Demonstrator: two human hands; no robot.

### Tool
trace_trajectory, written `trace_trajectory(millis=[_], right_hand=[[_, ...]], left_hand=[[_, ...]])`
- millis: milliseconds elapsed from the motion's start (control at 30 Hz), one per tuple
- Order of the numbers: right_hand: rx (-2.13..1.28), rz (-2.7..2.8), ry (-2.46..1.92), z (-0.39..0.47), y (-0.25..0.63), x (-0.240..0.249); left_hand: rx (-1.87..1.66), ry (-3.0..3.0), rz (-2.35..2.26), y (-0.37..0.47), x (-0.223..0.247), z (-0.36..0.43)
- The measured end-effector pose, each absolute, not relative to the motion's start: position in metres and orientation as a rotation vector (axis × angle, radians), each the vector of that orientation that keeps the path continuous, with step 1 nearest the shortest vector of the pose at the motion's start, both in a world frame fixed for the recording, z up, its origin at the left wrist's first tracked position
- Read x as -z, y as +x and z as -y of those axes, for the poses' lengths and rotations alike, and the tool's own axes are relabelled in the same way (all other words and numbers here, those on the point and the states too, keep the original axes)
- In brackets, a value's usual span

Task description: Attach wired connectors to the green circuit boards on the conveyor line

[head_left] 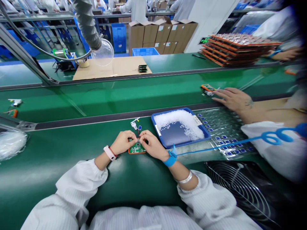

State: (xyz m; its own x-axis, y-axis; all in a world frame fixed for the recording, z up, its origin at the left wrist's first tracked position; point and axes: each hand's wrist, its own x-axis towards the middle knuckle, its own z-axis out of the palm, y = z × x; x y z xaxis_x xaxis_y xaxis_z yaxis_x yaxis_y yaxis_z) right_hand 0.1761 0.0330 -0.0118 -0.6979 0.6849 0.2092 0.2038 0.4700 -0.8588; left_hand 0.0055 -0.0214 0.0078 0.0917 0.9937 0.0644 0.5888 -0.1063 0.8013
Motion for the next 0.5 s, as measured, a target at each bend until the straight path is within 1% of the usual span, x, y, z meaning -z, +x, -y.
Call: trace_trajectory(millis=[500], right_hand=[[-1.167,2.196,-0.728,-0.0337,0.1759,0.0139]], left_hand=[[-0.788,1.795,-1.579,0.0061,-0.0108,0.0201]])
